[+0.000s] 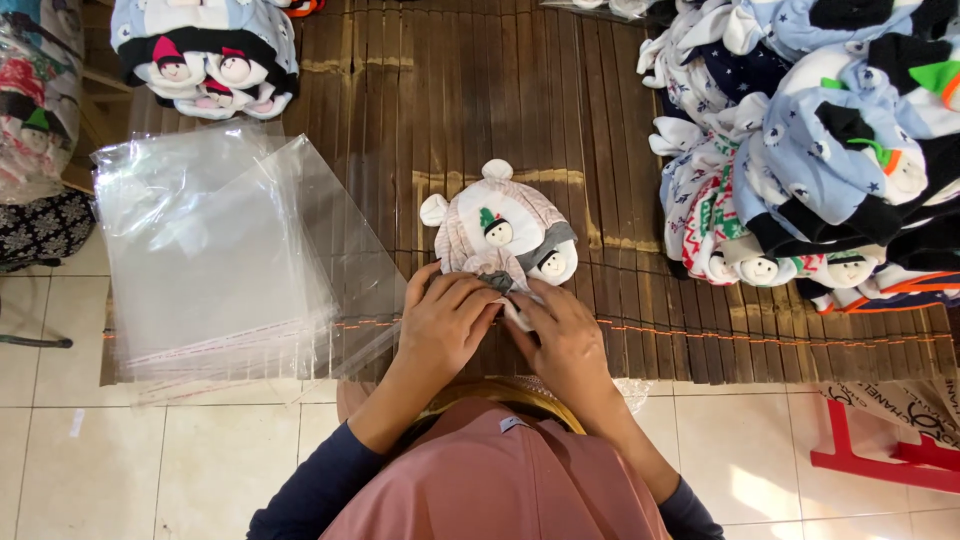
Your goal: Packaging small fabric hats into individual plastic bags
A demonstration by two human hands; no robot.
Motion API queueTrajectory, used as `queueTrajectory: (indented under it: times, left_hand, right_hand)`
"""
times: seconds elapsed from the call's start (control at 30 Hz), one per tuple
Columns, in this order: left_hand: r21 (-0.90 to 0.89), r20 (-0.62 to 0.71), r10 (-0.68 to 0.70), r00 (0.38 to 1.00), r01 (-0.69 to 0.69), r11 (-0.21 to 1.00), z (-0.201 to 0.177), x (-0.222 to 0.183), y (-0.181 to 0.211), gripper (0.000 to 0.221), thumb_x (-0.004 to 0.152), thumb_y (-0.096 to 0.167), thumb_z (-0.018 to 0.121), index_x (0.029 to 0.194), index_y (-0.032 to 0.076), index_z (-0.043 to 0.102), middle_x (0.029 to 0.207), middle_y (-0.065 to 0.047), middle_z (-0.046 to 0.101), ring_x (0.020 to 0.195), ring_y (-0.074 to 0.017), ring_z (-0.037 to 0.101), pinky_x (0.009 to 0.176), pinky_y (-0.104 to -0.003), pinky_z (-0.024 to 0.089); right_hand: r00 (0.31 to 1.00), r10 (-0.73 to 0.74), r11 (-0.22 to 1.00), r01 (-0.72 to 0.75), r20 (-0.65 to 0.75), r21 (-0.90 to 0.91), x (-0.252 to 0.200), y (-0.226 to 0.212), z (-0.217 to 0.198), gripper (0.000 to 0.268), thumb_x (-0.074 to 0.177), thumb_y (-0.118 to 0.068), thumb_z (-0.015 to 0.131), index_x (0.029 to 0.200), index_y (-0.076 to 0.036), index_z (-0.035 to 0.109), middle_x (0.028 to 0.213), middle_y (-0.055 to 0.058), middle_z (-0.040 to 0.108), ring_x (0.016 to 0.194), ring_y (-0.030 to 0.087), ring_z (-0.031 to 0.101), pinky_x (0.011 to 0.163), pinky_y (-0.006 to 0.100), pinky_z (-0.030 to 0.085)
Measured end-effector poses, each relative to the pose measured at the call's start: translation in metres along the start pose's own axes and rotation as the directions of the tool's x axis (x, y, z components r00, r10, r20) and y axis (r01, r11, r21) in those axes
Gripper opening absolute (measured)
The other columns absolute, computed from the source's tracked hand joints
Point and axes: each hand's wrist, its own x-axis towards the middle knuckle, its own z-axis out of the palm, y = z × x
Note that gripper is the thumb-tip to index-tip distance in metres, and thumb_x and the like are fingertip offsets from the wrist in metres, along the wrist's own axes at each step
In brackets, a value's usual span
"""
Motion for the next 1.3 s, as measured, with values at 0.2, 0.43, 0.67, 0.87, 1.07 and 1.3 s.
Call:
queueTrajectory:
  times: [0.2, 0.43, 0.67, 0.87, 1.07, 1.3]
  left_hand:
    - [0.043, -0.005, -0.066, 0.998, 0.066, 0.997, -0.006, 0.000, 0.000, 0.042, 0.086, 0.035, 0.080, 0.118, 0.016, 0.061, 0.102, -0.004, 0.055, 0.097, -0.0240, 0.058, 0.089, -0.038, 0.042]
    - [0.115, 0.109, -0.052, 0.993, 0.039, 0.993, 0.024, -0.012, -0.019, 0.028, 0.083, 0.042, 0.079, 0.098, 0.022, 0.067, 0.090, 0.002, 0.058, 0.085, -0.0209, 0.060, 0.083, -0.039, 0.042]
    - [0.146, 0.164, -0.079, 0.983, 0.055, 0.988, 0.019, -0.003, -0.018, 0.028, 0.081, 0.043, 0.079, 0.098, 0.022, 0.071, 0.087, 0.002, 0.063, 0.086, -0.0213, 0.064, 0.086, -0.040, 0.042]
    - [0.137, 0.116, -0.104, 0.988, 0.088, 0.987, 0.020, -0.003, -0.017, 0.014, 0.087, 0.036, 0.076, 0.094, 0.025, 0.071, 0.084, 0.004, 0.063, 0.085, -0.0186, 0.064, 0.086, -0.038, 0.042]
    - [-0.309, 0.132, -0.386, 0.913, 0.408, 0.859, -0.005, 0.013, -0.013, 0.008, 0.084, 0.022, 0.081, 0.091, 0.020, 0.076, 0.076, 0.001, 0.071, 0.073, -0.0216, 0.070, 0.070, -0.036, 0.050]
    - [-0.413, -0.012, -0.373, 0.928, 0.335, 0.847, -0.006, 0.018, -0.002, 0.012, 0.082, 0.010, 0.082, 0.090, 0.018, 0.079, 0.075, 0.002, 0.070, 0.064, -0.0175, 0.068, 0.064, -0.030, 0.053]
  right_hand:
    - [0.960, 0.265, 0.934, -0.231, -0.094, 0.273, -0.007, 0.027, -0.013, 0.027, 0.084, 0.001, 0.077, 0.110, -0.006, 0.079, 0.106, 0.015, 0.075, 0.099, 0.033, 0.072, 0.088, 0.042, 0.056]
    - [0.924, 0.322, 0.940, -0.286, -0.205, 0.189, -0.002, 0.036, -0.058, 0.033, 0.082, 0.005, 0.080, 0.113, -0.005, 0.079, 0.106, 0.014, 0.073, 0.098, 0.033, 0.072, 0.085, 0.040, 0.057]
    - [0.928, 0.317, 0.938, -0.276, -0.195, 0.210, -0.007, 0.034, -0.059, 0.034, 0.078, 0.007, 0.081, 0.109, -0.006, 0.080, 0.104, 0.016, 0.073, 0.095, 0.035, 0.072, 0.083, 0.042, 0.058]
    - [0.942, 0.274, 0.950, -0.234, -0.192, 0.207, -0.011, 0.030, -0.051, 0.035, 0.077, 0.004, 0.083, 0.109, -0.010, 0.081, 0.107, 0.012, 0.073, 0.097, 0.032, 0.071, 0.084, 0.040, 0.058]
    - [0.942, 0.331, 0.888, -0.289, -0.060, 0.358, -0.006, 0.017, -0.055, 0.033, 0.076, 0.003, 0.082, 0.106, -0.012, 0.082, 0.103, 0.014, 0.076, 0.093, 0.035, 0.073, 0.082, 0.043, 0.058]
    - [0.939, 0.329, 0.918, -0.294, -0.099, 0.265, 0.002, 0.013, -0.031, 0.029, 0.077, -0.003, 0.084, 0.104, -0.014, 0.083, 0.101, 0.011, 0.076, 0.092, 0.032, 0.074, 0.082, 0.041, 0.058]
